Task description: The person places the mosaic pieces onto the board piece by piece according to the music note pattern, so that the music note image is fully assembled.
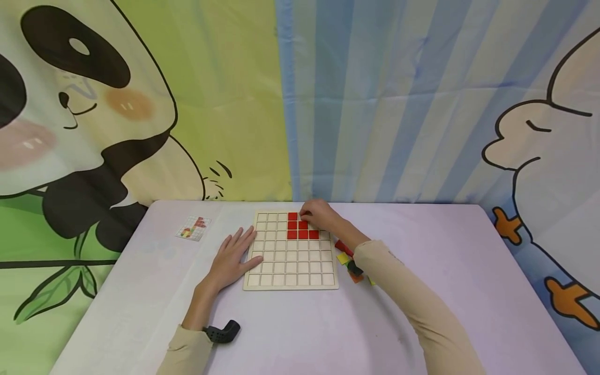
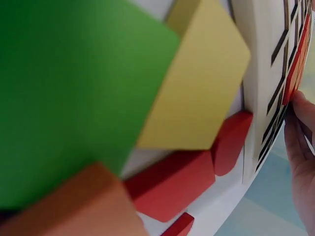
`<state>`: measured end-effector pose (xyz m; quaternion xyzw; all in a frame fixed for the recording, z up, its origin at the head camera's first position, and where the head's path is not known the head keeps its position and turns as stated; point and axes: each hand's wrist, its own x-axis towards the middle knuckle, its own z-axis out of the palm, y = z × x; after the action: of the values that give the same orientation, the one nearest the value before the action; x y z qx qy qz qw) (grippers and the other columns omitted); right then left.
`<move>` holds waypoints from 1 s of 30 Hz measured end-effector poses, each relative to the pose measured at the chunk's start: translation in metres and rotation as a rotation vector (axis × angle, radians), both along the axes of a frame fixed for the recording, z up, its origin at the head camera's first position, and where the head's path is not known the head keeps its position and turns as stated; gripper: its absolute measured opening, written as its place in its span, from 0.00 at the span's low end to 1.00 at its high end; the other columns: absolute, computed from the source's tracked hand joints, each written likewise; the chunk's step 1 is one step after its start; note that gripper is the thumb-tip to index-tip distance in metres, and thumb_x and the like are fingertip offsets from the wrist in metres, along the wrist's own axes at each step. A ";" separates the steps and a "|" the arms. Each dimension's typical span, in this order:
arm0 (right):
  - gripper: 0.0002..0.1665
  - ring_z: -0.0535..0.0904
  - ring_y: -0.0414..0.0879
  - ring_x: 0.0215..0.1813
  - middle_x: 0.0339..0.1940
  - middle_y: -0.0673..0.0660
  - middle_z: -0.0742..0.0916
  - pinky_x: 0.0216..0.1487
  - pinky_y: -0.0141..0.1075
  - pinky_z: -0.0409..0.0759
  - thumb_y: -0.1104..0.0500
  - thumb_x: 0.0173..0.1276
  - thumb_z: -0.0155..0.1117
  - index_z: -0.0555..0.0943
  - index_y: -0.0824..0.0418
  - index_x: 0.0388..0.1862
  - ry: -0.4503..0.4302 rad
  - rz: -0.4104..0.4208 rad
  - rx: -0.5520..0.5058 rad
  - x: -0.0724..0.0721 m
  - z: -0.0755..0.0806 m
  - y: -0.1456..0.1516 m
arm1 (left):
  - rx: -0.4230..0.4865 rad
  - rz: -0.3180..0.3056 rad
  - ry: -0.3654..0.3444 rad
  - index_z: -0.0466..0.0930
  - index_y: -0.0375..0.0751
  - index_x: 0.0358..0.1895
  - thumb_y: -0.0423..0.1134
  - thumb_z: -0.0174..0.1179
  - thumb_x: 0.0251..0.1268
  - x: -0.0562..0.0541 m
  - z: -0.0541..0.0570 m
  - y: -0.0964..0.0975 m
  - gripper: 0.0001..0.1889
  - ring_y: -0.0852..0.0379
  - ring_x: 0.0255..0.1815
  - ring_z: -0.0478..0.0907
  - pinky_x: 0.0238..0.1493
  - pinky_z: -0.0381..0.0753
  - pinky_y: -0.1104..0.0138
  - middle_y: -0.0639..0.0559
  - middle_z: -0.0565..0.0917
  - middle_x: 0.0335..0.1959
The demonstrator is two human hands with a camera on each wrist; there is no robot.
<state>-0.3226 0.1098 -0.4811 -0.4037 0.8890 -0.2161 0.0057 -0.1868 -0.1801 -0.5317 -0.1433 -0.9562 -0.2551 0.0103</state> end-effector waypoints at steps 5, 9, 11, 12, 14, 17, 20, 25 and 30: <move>0.06 0.88 0.56 0.48 0.44 0.61 0.91 0.53 0.45 0.87 0.67 0.73 0.66 0.89 0.65 0.42 -0.004 0.041 0.004 0.000 0.001 -0.002 | -0.005 -0.002 0.003 0.59 0.42 0.82 0.60 0.62 0.70 -0.001 -0.001 -0.001 0.44 0.41 0.87 0.47 0.85 0.43 0.43 0.46 0.58 0.84; 0.05 0.87 0.55 0.47 0.43 0.61 0.90 0.51 0.44 0.87 0.65 0.73 0.66 0.88 0.65 0.41 -0.021 0.015 0.033 0.000 0.003 -0.005 | -0.005 -0.011 0.000 0.59 0.42 0.82 0.60 0.61 0.70 -0.002 -0.002 0.000 0.44 0.41 0.87 0.46 0.85 0.42 0.43 0.47 0.57 0.85; 0.05 0.86 0.55 0.46 0.42 0.60 0.90 0.50 0.44 0.87 0.65 0.73 0.66 0.88 0.64 0.40 -0.024 0.004 0.042 0.000 0.005 -0.006 | -0.001 -0.012 0.001 0.59 0.42 0.82 0.60 0.62 0.70 -0.002 -0.001 0.000 0.44 0.42 0.87 0.46 0.85 0.42 0.43 0.47 0.57 0.84; 0.05 0.86 0.55 0.46 0.42 0.60 0.90 0.50 0.44 0.87 0.65 0.73 0.66 0.88 0.64 0.40 -0.026 0.003 0.043 0.000 0.006 -0.006 | 0.000 -0.011 0.001 0.59 0.41 0.82 0.60 0.62 0.70 -0.002 -0.001 0.001 0.44 0.42 0.87 0.46 0.85 0.42 0.43 0.47 0.58 0.84; 0.05 0.87 0.55 0.46 0.41 0.60 0.90 0.50 0.44 0.87 0.65 0.72 0.67 0.88 0.65 0.39 -0.032 0.002 0.042 0.000 0.006 -0.006 | -0.003 -0.010 -0.001 0.59 0.42 0.82 0.60 0.62 0.70 -0.001 0.000 0.001 0.44 0.42 0.87 0.46 0.85 0.42 0.44 0.47 0.57 0.85; 0.05 0.87 0.55 0.46 0.41 0.60 0.91 0.51 0.44 0.87 0.66 0.72 0.68 0.89 0.64 0.38 -0.045 0.006 0.047 0.001 0.008 -0.005 | -0.005 -0.012 -0.009 0.58 0.41 0.82 0.60 0.62 0.70 -0.001 0.000 0.002 0.44 0.41 0.87 0.46 0.85 0.42 0.43 0.47 0.57 0.85; 0.06 0.87 0.56 0.48 0.43 0.61 0.90 0.52 0.44 0.87 0.65 0.72 0.67 0.90 0.65 0.40 -0.054 0.015 0.056 0.003 0.010 -0.004 | -0.006 -0.012 -0.012 0.58 0.41 0.82 0.60 0.62 0.70 -0.001 0.000 0.002 0.44 0.41 0.87 0.46 0.85 0.41 0.43 0.46 0.57 0.85; 0.10 0.83 0.58 0.54 0.52 0.64 0.86 0.56 0.48 0.85 0.63 0.75 0.65 0.87 0.67 0.50 -0.101 -0.016 0.016 0.020 0.020 0.003 | 0.000 0.001 -0.007 0.59 0.42 0.82 0.60 0.62 0.70 -0.001 0.000 0.001 0.44 0.41 0.87 0.46 0.85 0.41 0.43 0.46 0.58 0.84; 0.17 0.81 0.58 0.59 0.57 0.63 0.85 0.59 0.52 0.83 0.62 0.75 0.65 0.83 0.68 0.59 -0.153 -0.039 -0.011 0.062 0.032 0.034 | -0.005 -0.001 -0.015 0.58 0.42 0.82 0.60 0.62 0.70 -0.002 -0.001 0.000 0.44 0.42 0.87 0.46 0.85 0.41 0.43 0.46 0.57 0.85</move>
<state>-0.2610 0.1439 -0.4487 -0.3687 0.8923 -0.2516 0.0673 -0.1886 -0.1805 -0.5325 -0.1420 -0.9568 -0.2537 0.0026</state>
